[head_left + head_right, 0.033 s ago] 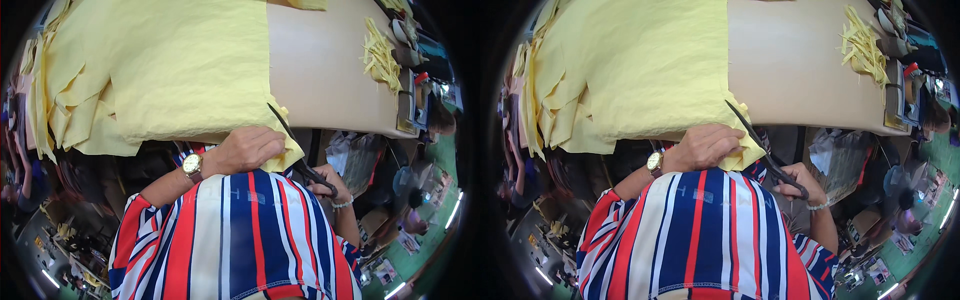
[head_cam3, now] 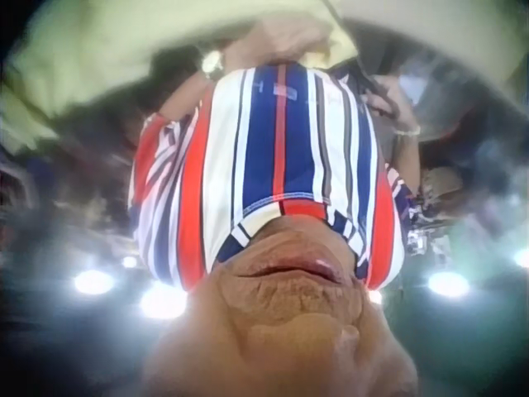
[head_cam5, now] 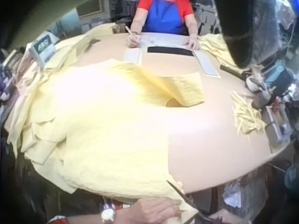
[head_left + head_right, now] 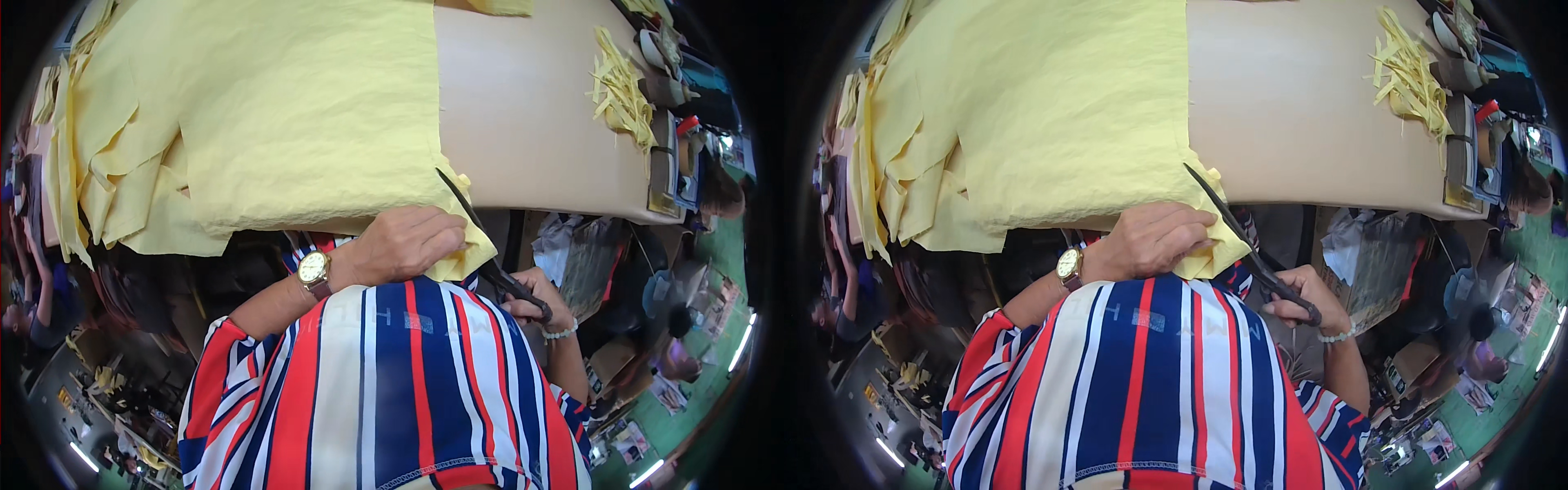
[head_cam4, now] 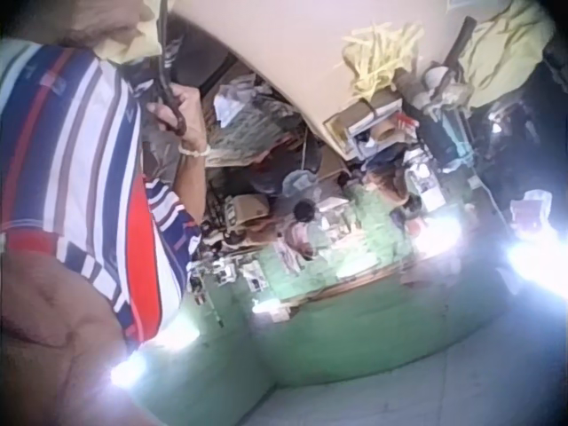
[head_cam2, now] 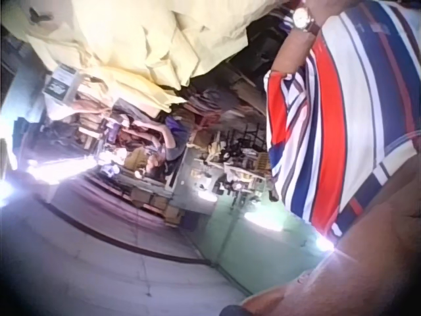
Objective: The person trims and cuts fabric pieces along the edges using shears.
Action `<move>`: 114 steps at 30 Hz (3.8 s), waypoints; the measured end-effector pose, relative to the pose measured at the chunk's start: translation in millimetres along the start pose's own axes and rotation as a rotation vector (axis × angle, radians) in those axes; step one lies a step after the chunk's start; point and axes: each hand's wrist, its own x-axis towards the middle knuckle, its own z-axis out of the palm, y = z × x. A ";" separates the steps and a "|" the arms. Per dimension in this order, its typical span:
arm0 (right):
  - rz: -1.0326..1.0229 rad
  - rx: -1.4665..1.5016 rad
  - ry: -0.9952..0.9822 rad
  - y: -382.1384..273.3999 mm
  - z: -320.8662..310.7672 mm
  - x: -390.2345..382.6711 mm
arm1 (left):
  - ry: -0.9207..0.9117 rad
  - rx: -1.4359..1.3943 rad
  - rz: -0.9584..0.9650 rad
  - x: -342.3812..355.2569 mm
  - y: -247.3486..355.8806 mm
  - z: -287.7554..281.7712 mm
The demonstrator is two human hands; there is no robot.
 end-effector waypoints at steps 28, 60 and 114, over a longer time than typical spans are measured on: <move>-0.091 0.040 0.104 13.1 32.4 2.2 | 0.006 -0.149 -0.002 4.4 2.4 -3.7; -0.196 0.260 0.279 21.8 69.8 4.3 | -0.029 -0.408 -0.050 13.8 0.1 9.2; -0.183 0.255 0.419 -19.7 84.0 10.6 | -0.308 0.443 -0.400 35.7 -29.6 -25.2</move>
